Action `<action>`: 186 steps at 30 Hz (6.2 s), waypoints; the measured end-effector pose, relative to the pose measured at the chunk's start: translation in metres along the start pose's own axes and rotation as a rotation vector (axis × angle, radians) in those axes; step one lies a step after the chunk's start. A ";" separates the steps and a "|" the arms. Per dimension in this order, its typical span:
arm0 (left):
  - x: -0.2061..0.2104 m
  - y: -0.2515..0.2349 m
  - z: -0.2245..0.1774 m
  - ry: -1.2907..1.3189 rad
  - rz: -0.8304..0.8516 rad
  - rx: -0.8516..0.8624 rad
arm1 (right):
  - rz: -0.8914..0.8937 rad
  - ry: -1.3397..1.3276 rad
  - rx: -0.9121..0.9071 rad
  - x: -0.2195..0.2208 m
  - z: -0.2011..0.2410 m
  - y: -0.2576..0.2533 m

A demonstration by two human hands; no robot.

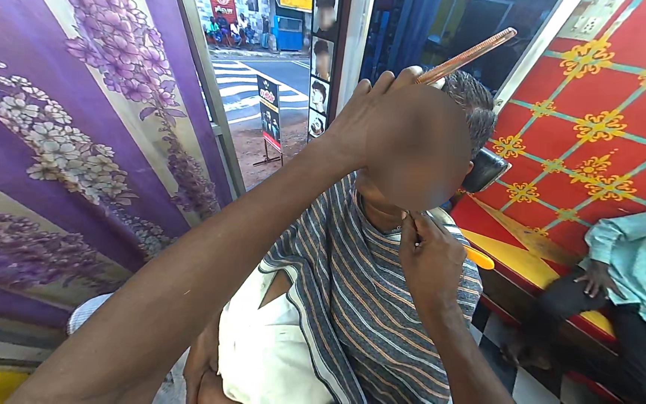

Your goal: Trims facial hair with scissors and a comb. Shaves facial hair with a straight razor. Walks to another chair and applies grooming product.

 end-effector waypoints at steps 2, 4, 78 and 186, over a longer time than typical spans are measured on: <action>0.000 0.000 0.000 -0.001 0.005 0.001 | 0.005 0.011 0.001 0.001 0.001 0.000; -0.001 -0.001 0.000 -0.002 0.006 0.000 | 0.014 0.025 0.007 0.001 0.003 -0.001; -0.015 0.023 -0.007 -0.147 -0.305 0.205 | 0.082 -0.034 0.015 -0.002 -0.002 -0.020; 0.024 0.086 -0.016 0.475 -0.255 -0.613 | 0.248 -1.218 0.803 0.063 0.000 0.034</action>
Point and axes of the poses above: each hand's wrist, its own y-axis away from the middle knuckle, its own x-axis out of the palm, z = x × y, the point moved 9 cm from there along -y, towards the middle knuckle, and after that the axes turned 9 degrees about -y, right-handed, at the moved point
